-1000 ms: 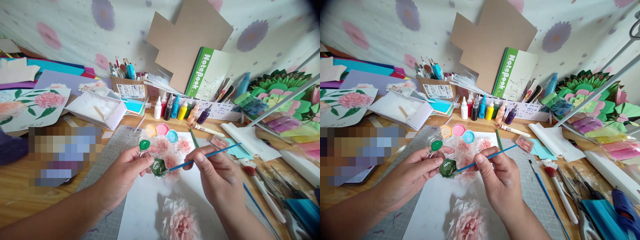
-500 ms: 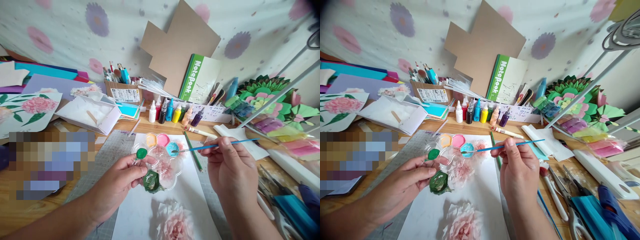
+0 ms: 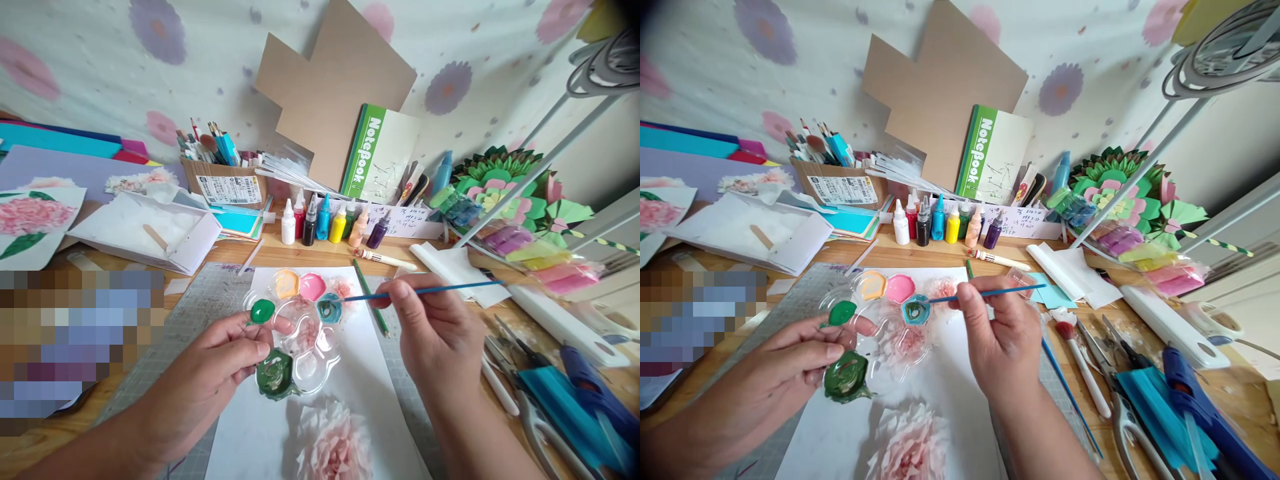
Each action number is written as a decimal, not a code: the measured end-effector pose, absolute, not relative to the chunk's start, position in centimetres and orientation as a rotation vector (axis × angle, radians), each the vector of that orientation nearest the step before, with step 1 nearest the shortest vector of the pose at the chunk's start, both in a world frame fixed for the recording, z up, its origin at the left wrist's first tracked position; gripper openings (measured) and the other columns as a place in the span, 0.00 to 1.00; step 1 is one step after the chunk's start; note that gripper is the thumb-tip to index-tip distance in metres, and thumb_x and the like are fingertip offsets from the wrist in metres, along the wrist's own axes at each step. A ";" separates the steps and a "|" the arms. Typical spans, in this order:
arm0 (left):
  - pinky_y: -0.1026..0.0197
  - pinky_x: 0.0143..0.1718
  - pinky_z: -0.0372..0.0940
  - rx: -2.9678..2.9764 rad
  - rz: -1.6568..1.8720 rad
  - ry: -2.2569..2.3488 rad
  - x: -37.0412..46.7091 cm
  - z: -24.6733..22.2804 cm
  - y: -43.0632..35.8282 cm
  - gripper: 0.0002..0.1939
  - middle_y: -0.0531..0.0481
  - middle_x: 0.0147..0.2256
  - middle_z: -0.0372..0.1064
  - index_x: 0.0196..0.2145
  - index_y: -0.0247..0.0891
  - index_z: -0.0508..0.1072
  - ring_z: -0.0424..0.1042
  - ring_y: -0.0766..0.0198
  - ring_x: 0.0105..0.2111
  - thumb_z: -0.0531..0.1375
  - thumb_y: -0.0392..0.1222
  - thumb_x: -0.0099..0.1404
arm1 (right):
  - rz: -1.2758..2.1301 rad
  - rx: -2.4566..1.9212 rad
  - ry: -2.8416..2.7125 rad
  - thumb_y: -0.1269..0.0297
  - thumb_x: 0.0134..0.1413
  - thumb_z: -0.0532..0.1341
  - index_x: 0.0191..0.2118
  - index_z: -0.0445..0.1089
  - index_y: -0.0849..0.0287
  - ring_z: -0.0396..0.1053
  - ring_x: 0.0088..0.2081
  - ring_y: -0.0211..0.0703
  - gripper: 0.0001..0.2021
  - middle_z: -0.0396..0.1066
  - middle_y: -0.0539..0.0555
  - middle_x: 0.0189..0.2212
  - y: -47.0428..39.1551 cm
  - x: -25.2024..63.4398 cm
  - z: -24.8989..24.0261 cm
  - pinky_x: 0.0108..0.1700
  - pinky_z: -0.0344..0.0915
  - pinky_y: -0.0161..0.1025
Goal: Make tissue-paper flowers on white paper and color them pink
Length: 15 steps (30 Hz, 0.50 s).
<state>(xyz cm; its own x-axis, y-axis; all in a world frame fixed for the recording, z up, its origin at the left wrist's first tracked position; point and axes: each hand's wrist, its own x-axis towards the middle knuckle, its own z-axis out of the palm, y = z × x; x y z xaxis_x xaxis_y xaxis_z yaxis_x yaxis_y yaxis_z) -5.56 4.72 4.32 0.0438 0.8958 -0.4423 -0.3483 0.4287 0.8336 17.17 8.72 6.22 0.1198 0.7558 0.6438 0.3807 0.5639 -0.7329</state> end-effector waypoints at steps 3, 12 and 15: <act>0.63 0.37 0.60 0.594 1.050 1.142 -5.6 4.5 4.8 0.07 0.56 0.30 0.72 0.27 0.42 0.74 0.67 0.65 0.35 0.68 0.42 0.50 | 0.391 -0.992 -1.598 0.64 0.59 0.60 0.28 0.70 0.58 0.71 0.24 0.37 0.09 0.73 0.49 0.21 8.6 17.1 6.4 0.28 0.65 0.34; 0.63 0.33 0.58 0.610 1.049 1.238 -5.7 4.4 4.9 0.07 0.54 0.27 0.68 0.25 0.39 0.72 0.63 0.65 0.32 0.66 0.40 0.48 | 0.330 -0.917 -1.756 0.68 0.59 0.59 0.29 0.69 0.58 0.69 0.24 0.36 0.07 0.72 0.48 0.22 8.6 17.4 6.7 0.29 0.63 0.34; 0.63 0.34 0.58 0.600 1.064 1.267 -5.5 4.7 5.0 0.05 0.54 0.27 0.68 0.25 0.39 0.73 0.63 0.65 0.32 0.66 0.39 0.48 | 0.253 -0.941 -1.709 0.69 0.59 0.60 0.31 0.70 0.58 0.70 0.27 0.36 0.05 0.73 0.49 0.24 8.5 17.4 6.8 0.30 0.63 0.34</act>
